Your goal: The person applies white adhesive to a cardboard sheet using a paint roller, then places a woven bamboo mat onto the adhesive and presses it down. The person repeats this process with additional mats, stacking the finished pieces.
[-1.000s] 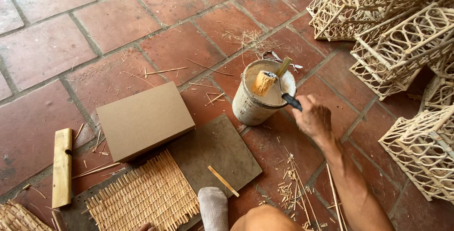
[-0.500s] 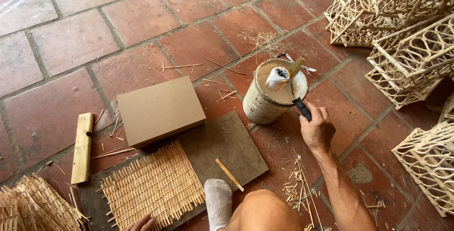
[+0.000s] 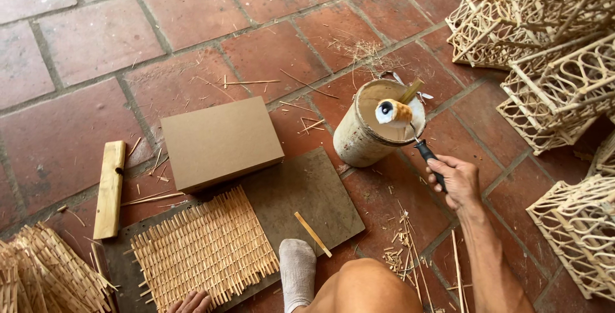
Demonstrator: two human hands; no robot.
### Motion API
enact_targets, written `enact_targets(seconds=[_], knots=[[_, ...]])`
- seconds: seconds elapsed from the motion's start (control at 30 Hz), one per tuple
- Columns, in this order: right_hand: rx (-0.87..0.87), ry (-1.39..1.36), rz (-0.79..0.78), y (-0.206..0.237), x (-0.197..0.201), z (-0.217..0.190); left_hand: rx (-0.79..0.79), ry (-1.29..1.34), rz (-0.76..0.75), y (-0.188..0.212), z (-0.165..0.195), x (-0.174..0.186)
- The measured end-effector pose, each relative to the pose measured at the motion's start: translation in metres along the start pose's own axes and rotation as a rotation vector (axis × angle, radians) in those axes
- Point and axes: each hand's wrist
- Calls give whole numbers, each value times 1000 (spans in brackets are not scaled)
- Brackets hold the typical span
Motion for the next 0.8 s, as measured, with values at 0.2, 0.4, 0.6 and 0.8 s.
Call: enact_targets(seconds=[0.2,0.4,0.6,0.8], knots=[[-25,-100,-43,-2,14,-20,-81,72,503,-1,4,-18],[110,-152,-143,-14,-2,-65,-131,333,683,15,6,-20],[194,-130,-366,-37,-95,-102,-84,443,605,30,9,14],[137,177,-626,-82,-231,-89,56,528,680,32,1,37]])
Point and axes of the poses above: each hand's wrist, its own y-axis away from the middle knuckle, its own x-axis out of the back of the hand, z = x × y, and after that the axes turned 10 degrees about -z, right-handed
